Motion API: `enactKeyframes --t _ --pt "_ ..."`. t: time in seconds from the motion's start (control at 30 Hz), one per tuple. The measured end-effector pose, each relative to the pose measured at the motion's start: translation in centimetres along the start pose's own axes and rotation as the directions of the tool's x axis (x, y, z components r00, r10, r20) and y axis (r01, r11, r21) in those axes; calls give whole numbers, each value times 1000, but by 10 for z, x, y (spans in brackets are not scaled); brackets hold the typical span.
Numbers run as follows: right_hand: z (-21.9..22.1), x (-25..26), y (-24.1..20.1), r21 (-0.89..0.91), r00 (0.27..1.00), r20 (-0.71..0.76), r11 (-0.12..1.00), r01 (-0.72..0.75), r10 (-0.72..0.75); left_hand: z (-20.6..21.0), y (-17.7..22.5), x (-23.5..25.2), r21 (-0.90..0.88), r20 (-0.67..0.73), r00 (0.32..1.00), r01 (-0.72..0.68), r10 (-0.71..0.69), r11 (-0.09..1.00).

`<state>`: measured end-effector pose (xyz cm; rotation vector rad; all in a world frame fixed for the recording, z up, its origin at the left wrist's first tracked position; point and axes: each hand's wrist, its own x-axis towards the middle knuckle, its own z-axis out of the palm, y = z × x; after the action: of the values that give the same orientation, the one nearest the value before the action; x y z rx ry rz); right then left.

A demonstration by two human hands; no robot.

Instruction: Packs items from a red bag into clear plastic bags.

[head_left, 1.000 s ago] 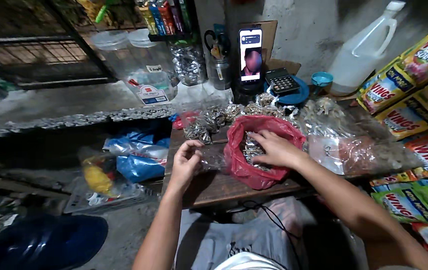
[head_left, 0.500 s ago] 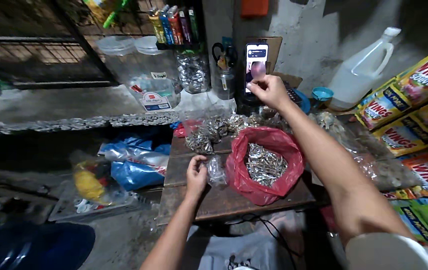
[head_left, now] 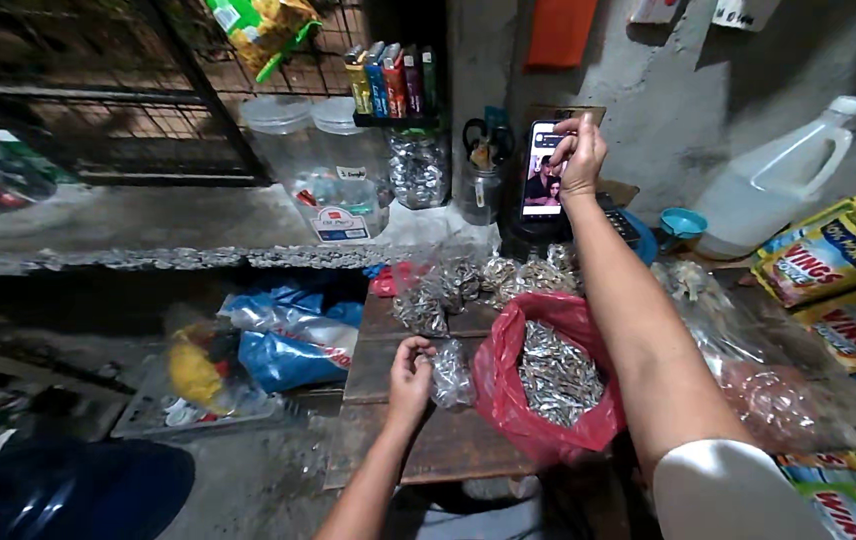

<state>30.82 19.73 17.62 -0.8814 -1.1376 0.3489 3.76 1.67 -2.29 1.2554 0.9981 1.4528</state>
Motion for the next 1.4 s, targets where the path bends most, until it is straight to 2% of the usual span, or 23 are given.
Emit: enactKeyframes --t 0.17,0.27,0.57,0.63,0.7,0.77,0.83,0.9,0.97,1.0,1.03,1.2,1.33,1.4 --pt "7 4 11 -35 999 15 999 34 -34 1 0 0 -24 6 1000 -1 1 1000" --pt "13 -1 6 32 999 26 999 23 -24 1 -1 0 -31 8 1000 -13 13 999" --pt "-17 6 -41 22 997 47 998 66 -67 0 -3 1 -20 15 1000 -24 25 999" --pt "-27 -6 -60 11 994 95 999 45 -46 0 -3 1 -17 18 1000 -20 20 1000" --pt "-38 -30 -82 -70 978 209 997 18 -3 0 -2 1 -10 23 1000 -18 18 1000" --pt "-51 -64 -102 -236 918 388 971 19 76 0 0 1 5 24 1000 -20 20 1000" --pt "-63 -105 -117 -425 784 579 903 56 224 0 1 1 21 27 999 -31 30 999" --pt "-74 -144 -122 -592 574 697 797 124 429 0 0 1 37 29 999 -44 43 998" --pt "-80 -172 -121 -721 338 686 665 197 644 0 3 -2 52 24 999 -33 32 998" --pt "-83 -183 -120 -758 263 652 608 235 711 0 6 -4 57 17 1000 -25 24 998" --pt "-86 -192 -119 -783 232 618 565 258 751 1 12 -6 61 3 1000 -12 12 998" --pt "-105 -208 -115 -848 208 523 477 231 827 9 61 -14 45 -25 1000 0 1 999" --pt "-106 -216 -110 -867 190 473 418 270 860 10 97 -16 64 43 998 -41 38 997" --pt "-103 -219 -111 -871 203 456 387 303 867 4 101 -14 152 145 988 -78 56 985"
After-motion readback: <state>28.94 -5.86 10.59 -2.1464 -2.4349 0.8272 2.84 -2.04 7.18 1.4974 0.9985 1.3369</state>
